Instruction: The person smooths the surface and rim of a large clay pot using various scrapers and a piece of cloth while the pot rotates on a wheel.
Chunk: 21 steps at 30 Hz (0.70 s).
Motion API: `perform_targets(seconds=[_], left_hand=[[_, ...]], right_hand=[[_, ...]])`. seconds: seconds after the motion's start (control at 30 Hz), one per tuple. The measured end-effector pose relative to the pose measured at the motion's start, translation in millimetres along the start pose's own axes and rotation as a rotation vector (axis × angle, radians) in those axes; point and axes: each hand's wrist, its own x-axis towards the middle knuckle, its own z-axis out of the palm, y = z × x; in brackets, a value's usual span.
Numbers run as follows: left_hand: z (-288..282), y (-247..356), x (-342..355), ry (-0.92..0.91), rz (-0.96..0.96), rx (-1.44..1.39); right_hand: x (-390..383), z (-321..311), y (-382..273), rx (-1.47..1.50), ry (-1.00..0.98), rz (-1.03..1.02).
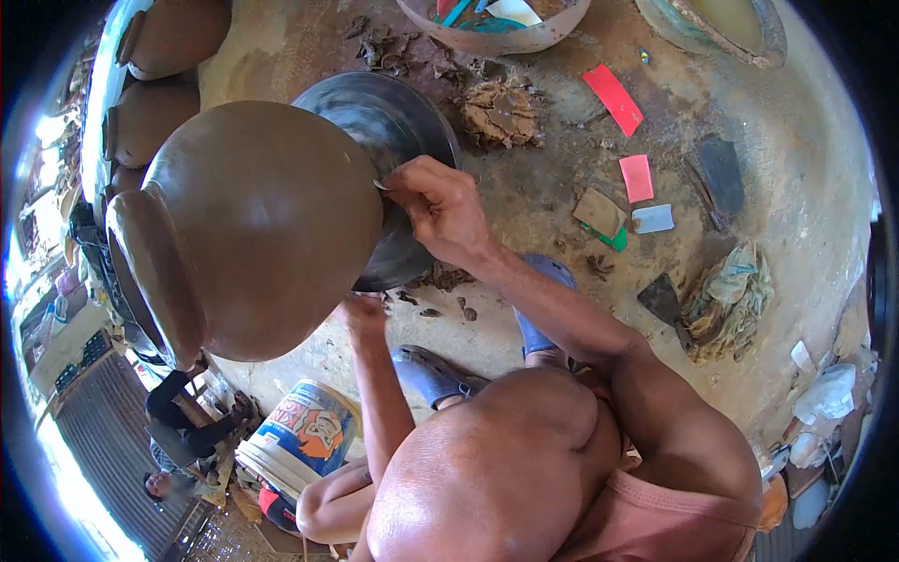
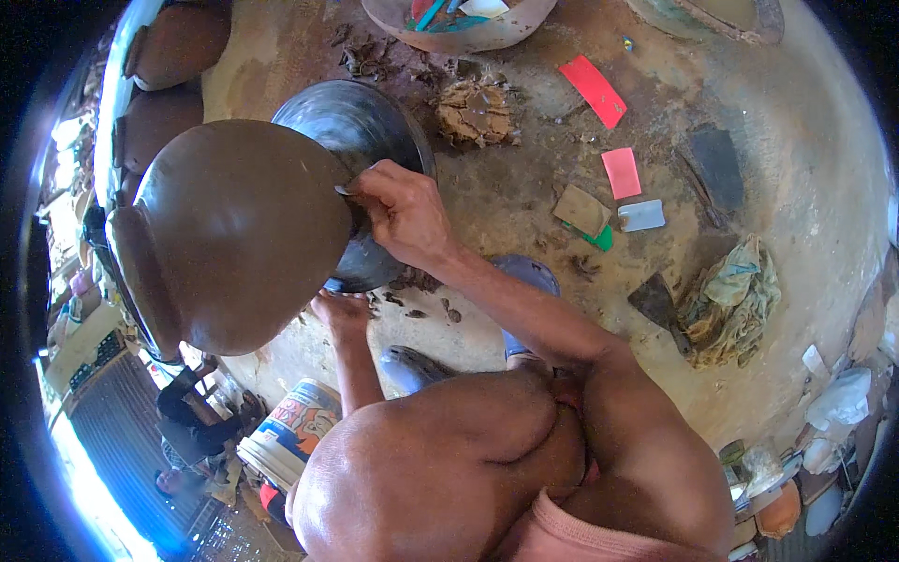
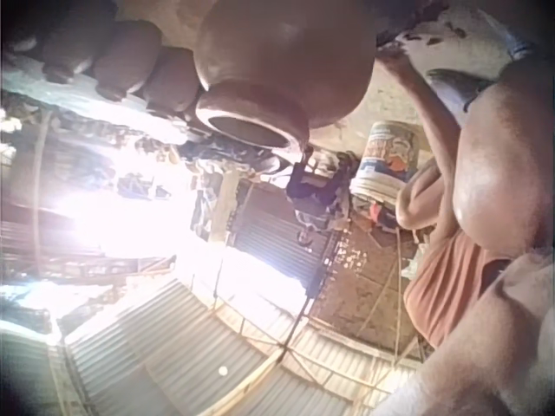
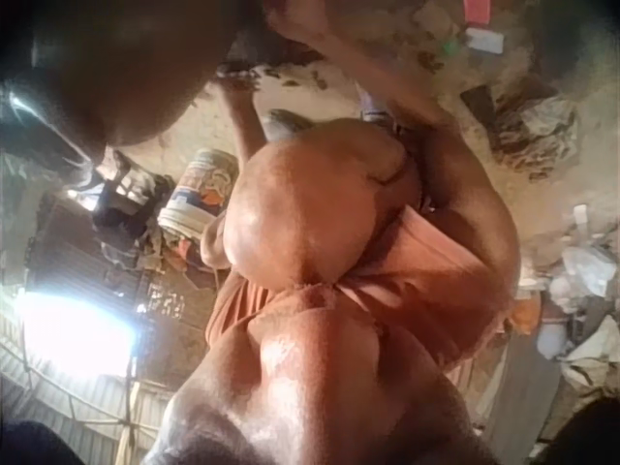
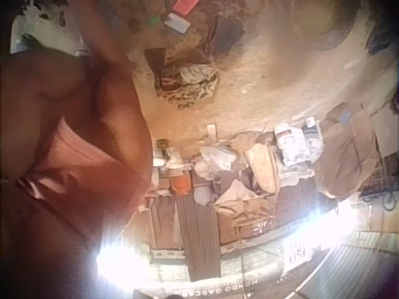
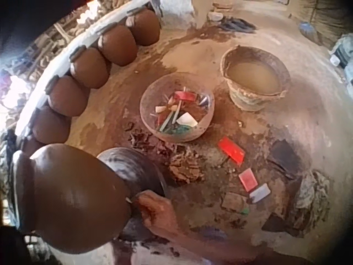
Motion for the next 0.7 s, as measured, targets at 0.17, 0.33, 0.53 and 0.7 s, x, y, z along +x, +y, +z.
perform_targets(seconds=[0.17, 0.33, 0.53, 0.7], left_hand=[[78, -48, -64, 0.239, -0.028, -0.041], [77, -46, -97, 0.006, -0.401, 0.044], [5, -12, 0, -0.036, 0.04, 0.037], [28, -69, -59, -0.224, -0.3, -0.12]], right_hand=[[-8, -12, 2, -0.055, 0.004, 0.023], [-5, -16, 4, -0.059, 0.032, 0.021], [-3, -1, 0, -0.045, 0.059, -0.026], [-2, 7, -1, -0.032, 0.044, 0.002]])
